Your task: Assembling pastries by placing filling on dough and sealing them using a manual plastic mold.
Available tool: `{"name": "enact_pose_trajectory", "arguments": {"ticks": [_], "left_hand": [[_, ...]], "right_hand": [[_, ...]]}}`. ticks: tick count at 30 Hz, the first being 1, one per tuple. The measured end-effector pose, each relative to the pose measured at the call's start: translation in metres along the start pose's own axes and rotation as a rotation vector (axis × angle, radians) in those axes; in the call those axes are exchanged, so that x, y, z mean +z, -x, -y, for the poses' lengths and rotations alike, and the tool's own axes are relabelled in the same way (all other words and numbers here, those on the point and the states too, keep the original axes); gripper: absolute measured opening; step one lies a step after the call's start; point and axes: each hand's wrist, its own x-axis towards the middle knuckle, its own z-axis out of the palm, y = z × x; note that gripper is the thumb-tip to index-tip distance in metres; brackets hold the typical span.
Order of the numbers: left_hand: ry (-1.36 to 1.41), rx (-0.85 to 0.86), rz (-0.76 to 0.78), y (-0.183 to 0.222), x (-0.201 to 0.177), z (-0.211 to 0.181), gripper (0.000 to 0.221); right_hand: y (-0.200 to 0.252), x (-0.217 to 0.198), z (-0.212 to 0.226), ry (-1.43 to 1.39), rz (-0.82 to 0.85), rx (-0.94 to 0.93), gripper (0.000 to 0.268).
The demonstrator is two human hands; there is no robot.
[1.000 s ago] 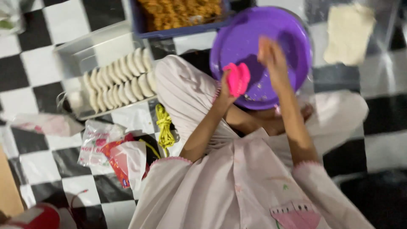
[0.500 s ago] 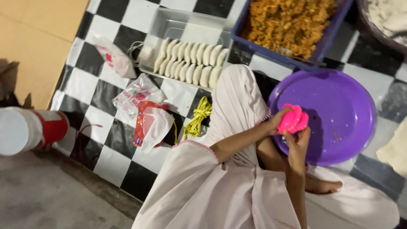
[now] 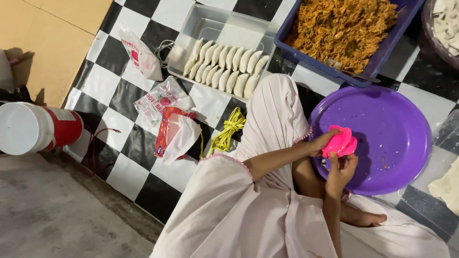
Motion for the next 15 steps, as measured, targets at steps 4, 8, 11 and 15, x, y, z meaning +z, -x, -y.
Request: {"name": "enact_pose_trajectory", "arguments": {"ticks": [4,8,11,15], "left_hand": [[-0.068,-0.028,-0.002,-0.009,-0.002,0.002,0.071],[-0.062,-0.025,-0.008,-0.015,-0.006,0.006,0.07],[-0.095,-0.038,-0.004,-0.005,0.002,0.001,0.072],[-0.244,-0.025,-0.032,0.005,0.01,0.0,0.079]], "right_hand": [[-0.001,-0.013,-0.024,0.095,-0.072,-0.043,0.045],[-0.003,-0.012,-0.018,0.077,-0.097,-0.041,0.04],[-0.004,-0.006,-0.006,0.022,-0.106,-0.017,0.033],[-0.003,-0.003,0.006,0.005,-0.164,0.051,0.027]]}}
